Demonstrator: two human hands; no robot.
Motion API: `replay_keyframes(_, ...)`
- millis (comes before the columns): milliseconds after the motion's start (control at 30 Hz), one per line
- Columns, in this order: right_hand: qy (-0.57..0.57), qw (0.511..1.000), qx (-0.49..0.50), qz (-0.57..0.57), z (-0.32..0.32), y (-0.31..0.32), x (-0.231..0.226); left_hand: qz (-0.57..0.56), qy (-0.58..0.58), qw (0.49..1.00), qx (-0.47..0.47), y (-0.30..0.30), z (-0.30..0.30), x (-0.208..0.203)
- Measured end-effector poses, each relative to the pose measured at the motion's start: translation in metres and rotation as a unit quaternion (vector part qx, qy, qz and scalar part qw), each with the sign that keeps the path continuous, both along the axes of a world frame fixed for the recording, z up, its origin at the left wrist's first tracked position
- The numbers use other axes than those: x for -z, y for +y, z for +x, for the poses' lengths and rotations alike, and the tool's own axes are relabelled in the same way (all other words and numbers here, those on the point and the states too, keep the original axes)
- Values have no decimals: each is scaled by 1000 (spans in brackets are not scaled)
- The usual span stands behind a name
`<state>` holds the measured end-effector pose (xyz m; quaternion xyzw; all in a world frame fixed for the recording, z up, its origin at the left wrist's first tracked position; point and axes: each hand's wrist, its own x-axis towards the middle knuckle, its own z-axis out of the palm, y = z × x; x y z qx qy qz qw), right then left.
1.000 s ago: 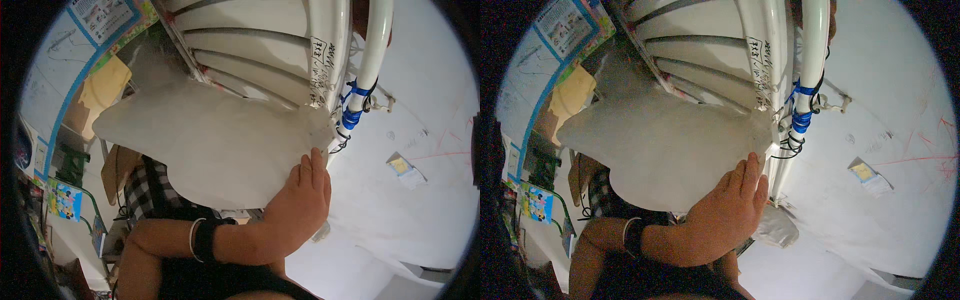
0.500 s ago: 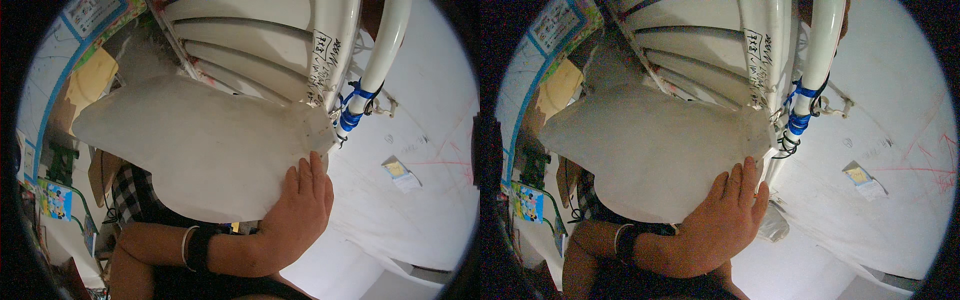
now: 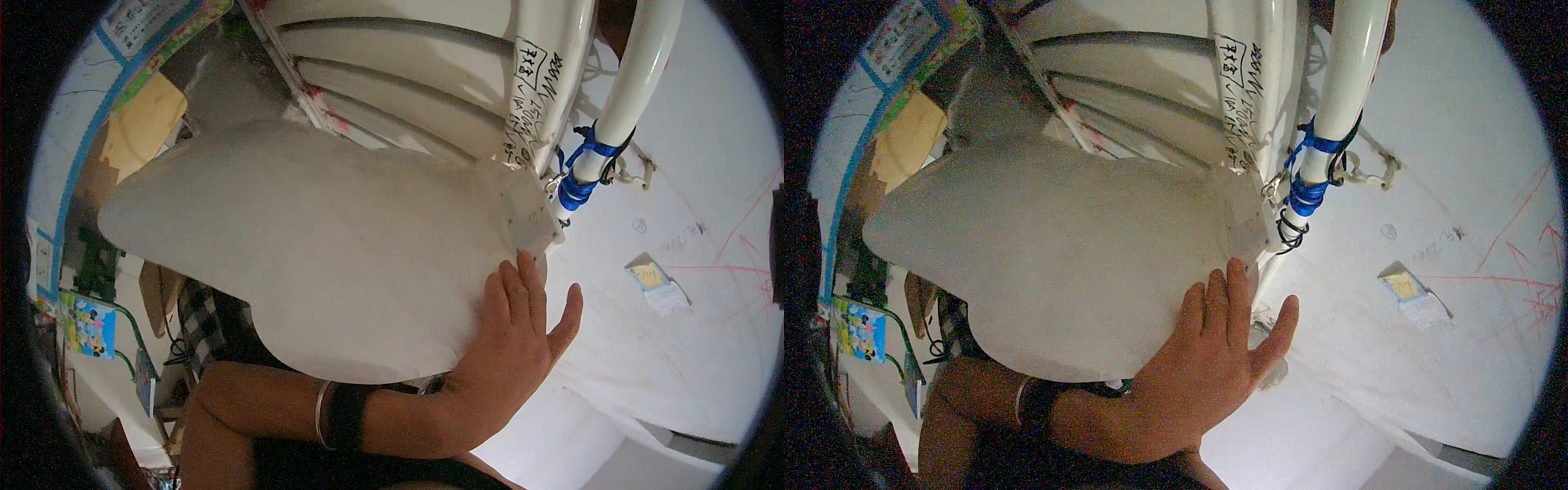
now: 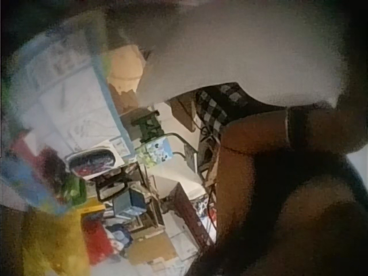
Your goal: The person wipes the exterior surfaces and between the fins of a wall-mounted radiator using a cloth, while holding a packet of pills in the other hand.
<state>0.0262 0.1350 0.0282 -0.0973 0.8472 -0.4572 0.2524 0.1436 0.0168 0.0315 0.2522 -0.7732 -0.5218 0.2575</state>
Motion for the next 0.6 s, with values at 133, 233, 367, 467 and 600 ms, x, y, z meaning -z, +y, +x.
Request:
replay_keyframes(133, 25, 999, 24, -7, 5, 8, -5, -29, 0, 999, 22, 1, -9, -11)
replay_keyframes(233, -6, 1000, 0, 10, 27, -18, 4, -24, -68, 997, 21, 0, -11, -17)
replay_keyframes(367, 11, 1000, 21, 3, 16, 17, -1, -65, -78, 994, 40, 0, -20, -20)
replay_keyframes(467, 18, 1000, 26, 0, 16, 19, -2, -92, -80, 992, 37, 2, -23, -23)
replay_keyframes(600, 15, 1000, 22, 0, 16, 19, -2, -131, -100, 986, 29, 3, -21, -20)
